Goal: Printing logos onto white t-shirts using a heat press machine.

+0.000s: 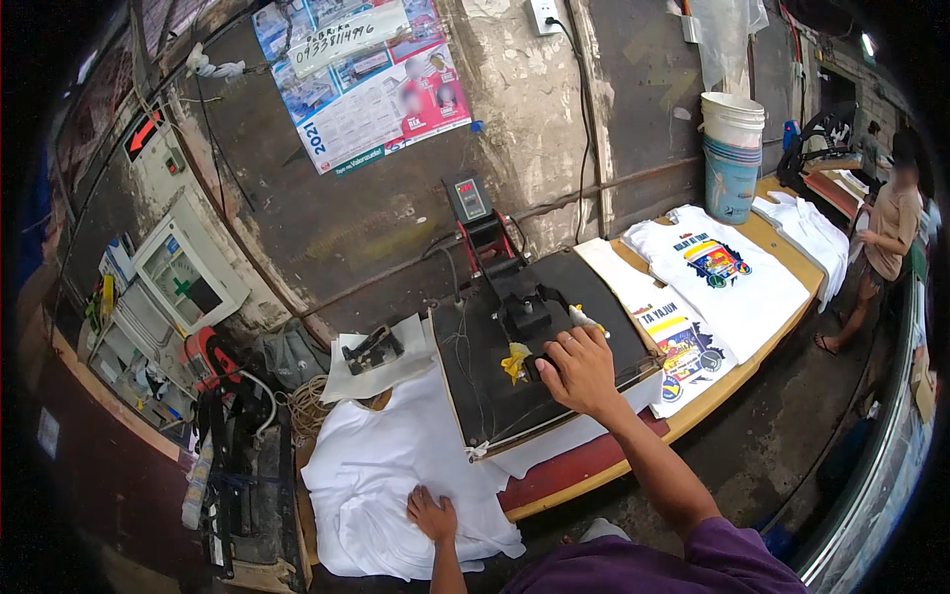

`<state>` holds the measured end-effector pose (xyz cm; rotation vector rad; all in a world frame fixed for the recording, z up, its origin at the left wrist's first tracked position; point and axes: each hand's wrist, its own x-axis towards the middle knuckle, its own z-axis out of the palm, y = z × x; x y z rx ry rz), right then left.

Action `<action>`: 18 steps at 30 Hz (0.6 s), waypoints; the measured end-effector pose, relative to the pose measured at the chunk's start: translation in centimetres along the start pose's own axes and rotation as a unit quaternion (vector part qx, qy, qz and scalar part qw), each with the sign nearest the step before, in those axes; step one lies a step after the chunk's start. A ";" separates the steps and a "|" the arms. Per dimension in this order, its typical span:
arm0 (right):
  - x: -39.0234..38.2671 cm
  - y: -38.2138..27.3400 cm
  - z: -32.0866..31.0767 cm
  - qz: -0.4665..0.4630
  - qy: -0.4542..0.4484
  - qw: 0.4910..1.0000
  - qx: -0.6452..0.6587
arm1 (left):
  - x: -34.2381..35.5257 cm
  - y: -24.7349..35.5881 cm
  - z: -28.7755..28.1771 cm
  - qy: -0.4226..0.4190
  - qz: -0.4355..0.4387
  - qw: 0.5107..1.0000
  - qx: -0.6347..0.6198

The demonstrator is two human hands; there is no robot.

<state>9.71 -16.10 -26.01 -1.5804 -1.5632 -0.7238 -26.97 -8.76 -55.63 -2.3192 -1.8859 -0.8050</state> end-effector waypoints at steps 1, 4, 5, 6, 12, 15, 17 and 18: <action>0.0 0.0 0.0 0.004 -0.007 1.000 0.000 | 0.0 0.0 -0.1 -0.003 -0.002 1.000 -0.002; -0.1 -0.1 -0.2 0.007 -0.018 1.000 0.004 | -0.1 -0.1 -0.1 -0.006 -0.005 1.000 -0.003; -0.1 -0.1 -0.2 0.009 -0.022 1.000 0.008 | -0.1 0.0 -0.1 -0.007 -0.004 1.000 -0.001; 0.0 -0.1 -0.4 0.008 -0.022 1.000 0.007 | -0.1 0.0 -0.1 -0.007 -0.004 1.000 -0.002; 0.1 -0.1 -0.7 0.007 -0.038 0.999 0.002 | -0.3 0.0 -0.1 0.001 0.003 1.000 -0.004; 0.1 -0.1 -0.5 0.004 -0.035 0.999 0.006 | -0.3 0.0 -0.2 0.008 0.011 1.000 0.007; 0.1 0.1 -0.4 0.004 -0.037 0.999 0.005 | -0.2 0.1 -0.2 -0.001 -0.003 1.000 0.001; 0.1 0.2 -0.3 0.003 -0.038 0.999 0.005 | -0.1 0.2 -0.2 -0.001 -0.003 1.000 0.001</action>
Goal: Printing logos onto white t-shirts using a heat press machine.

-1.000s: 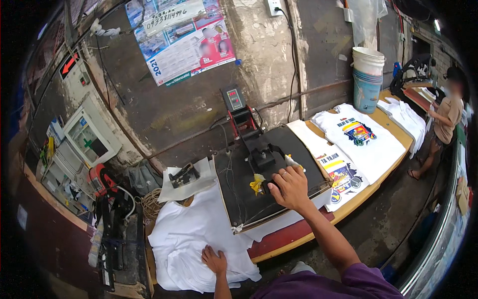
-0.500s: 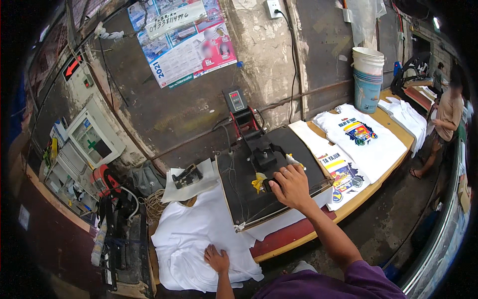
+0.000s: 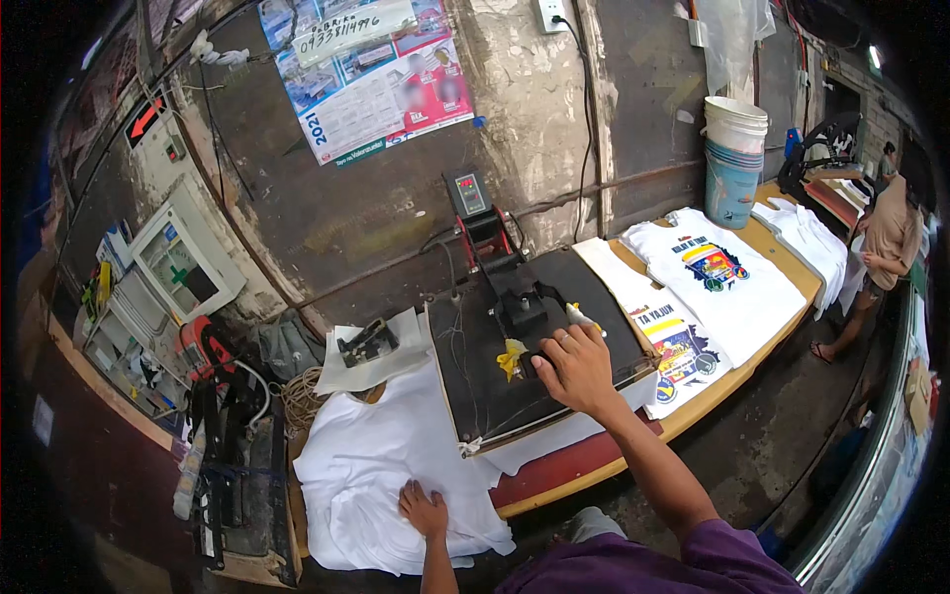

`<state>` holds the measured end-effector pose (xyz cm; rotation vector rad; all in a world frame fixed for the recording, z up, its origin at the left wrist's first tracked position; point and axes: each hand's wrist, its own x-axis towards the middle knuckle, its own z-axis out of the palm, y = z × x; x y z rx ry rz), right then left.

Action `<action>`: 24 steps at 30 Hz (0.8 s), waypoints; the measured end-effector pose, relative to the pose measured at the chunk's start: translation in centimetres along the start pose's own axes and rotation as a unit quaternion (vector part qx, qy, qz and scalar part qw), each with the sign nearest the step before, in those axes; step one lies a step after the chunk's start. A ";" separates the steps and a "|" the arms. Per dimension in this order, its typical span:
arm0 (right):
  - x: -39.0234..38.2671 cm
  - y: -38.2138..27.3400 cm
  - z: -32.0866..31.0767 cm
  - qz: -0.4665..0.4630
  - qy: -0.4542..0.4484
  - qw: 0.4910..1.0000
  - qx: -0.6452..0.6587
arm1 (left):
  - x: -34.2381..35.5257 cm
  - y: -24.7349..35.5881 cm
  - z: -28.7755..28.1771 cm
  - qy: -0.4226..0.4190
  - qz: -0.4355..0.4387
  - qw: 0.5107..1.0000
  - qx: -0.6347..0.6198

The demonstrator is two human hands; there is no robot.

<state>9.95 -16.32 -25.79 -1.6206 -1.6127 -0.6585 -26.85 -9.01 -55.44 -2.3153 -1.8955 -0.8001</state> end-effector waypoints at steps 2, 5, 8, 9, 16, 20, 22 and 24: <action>0.0 0.0 0.1 0.001 0.002 1.000 -0.004 | 0.1 -0.1 0.0 -0.005 0.002 1.000 0.009; 0.3 -0.1 -0.4 0.008 -0.020 1.000 0.001 | 0.3 -0.1 0.1 -0.008 0.003 1.000 0.012; 0.4 0.2 -0.4 -0.007 -0.021 1.000 -0.006 | 1.3 -0.2 -0.3 -0.077 -0.023 0.997 0.013; 0.5 0.2 -0.6 -0.008 -0.020 1.000 -0.004 | 2.6 -0.2 -0.7 -0.075 -0.025 0.997 0.015; 1.7 1.2 -2.2 -0.066 -0.139 0.988 0.005 | 16.0 13.2 -12.2 0.016 0.097 0.936 -0.337; 1.8 1.8 -1.1 -0.082 -0.206 0.975 -0.009 | 17.9 28.4 -20.3 -0.089 0.329 0.836 -0.429; 1.1 2.6 0.2 -0.095 -0.171 0.980 -0.037 | 18.7 33.2 -21.3 -0.109 0.430 0.837 -0.319; 0.4 3.3 1.1 -0.115 -0.148 0.982 -0.003 | 19.2 35.1 -20.4 -0.174 0.449 0.846 -0.229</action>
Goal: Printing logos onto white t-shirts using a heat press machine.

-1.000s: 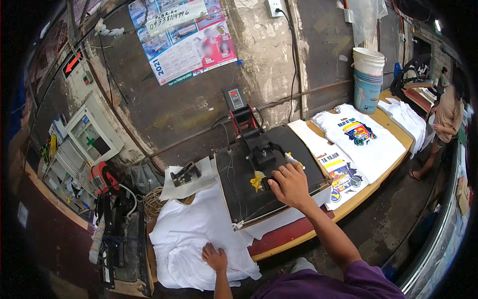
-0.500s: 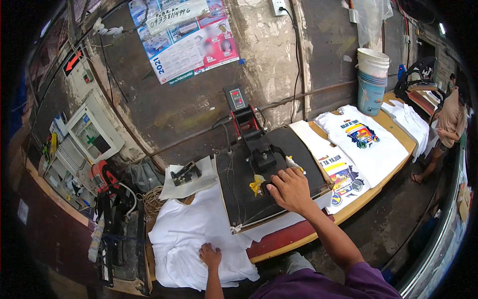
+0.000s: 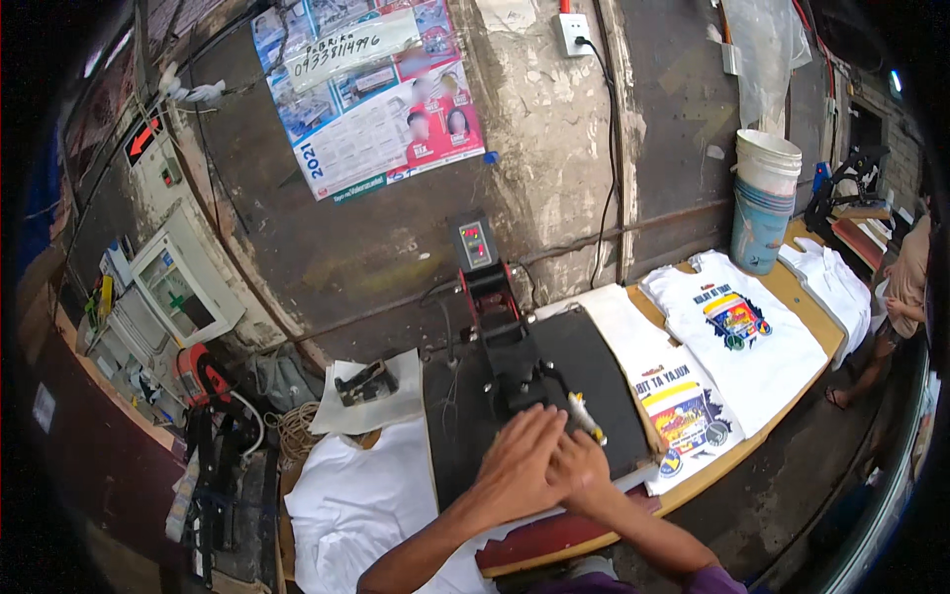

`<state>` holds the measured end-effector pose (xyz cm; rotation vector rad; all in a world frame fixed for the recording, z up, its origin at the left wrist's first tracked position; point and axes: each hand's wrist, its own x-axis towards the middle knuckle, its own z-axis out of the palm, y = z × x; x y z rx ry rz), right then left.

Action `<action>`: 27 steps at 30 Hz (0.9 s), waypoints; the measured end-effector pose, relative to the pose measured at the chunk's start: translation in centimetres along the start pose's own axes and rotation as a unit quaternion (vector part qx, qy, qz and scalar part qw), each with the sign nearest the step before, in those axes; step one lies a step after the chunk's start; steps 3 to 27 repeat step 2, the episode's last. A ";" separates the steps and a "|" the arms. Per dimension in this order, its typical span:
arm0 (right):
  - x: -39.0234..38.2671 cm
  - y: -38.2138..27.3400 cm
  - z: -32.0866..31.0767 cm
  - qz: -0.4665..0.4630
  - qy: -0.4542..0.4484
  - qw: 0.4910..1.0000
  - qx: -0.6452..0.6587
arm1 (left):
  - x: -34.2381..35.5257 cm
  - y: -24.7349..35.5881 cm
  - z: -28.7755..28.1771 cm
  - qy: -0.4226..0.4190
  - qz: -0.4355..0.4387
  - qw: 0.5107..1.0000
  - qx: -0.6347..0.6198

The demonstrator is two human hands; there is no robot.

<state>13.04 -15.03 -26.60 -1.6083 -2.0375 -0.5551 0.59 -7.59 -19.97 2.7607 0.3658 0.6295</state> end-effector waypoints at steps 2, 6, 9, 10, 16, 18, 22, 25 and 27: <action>-1.0 0.5 3.0 0.028 -0.048 0.998 -0.011 | 1.1 -0.1 0.5 -0.190 -0.087 0.974 -0.082; -1.0 0.5 3.0 0.028 -0.048 0.998 -0.011 | 1.1 -0.1 0.5 -0.190 -0.087 0.974 -0.082; -1.0 0.5 3.0 0.028 -0.048 0.998 -0.011 | 1.1 -0.1 0.5 -0.190 -0.087 0.974 -0.082; -1.0 0.5 3.0 0.028 -0.048 0.998 -0.011 | 1.1 -0.1 0.5 -0.190 -0.087 0.974 -0.082; -1.0 0.5 3.0 0.028 -0.048 0.998 -0.011 | 1.1 -0.1 0.5 -0.190 -0.087 0.974 -0.082; -1.0 0.5 3.0 0.028 -0.048 0.998 -0.011 | 1.1 -0.1 0.5 -0.190 -0.087 0.974 -0.082; -1.0 0.5 3.0 0.028 -0.048 0.998 -0.011 | 1.1 -0.1 0.5 -0.190 -0.087 0.974 -0.082; -1.0 0.5 3.0 0.028 -0.048 0.998 -0.011 | 1.1 -0.1 0.5 -0.190 -0.087 0.974 -0.082; -1.0 0.5 3.0 0.028 -0.048 0.998 -0.011 | 1.1 -0.1 0.5 -0.190 -0.087 0.974 -0.082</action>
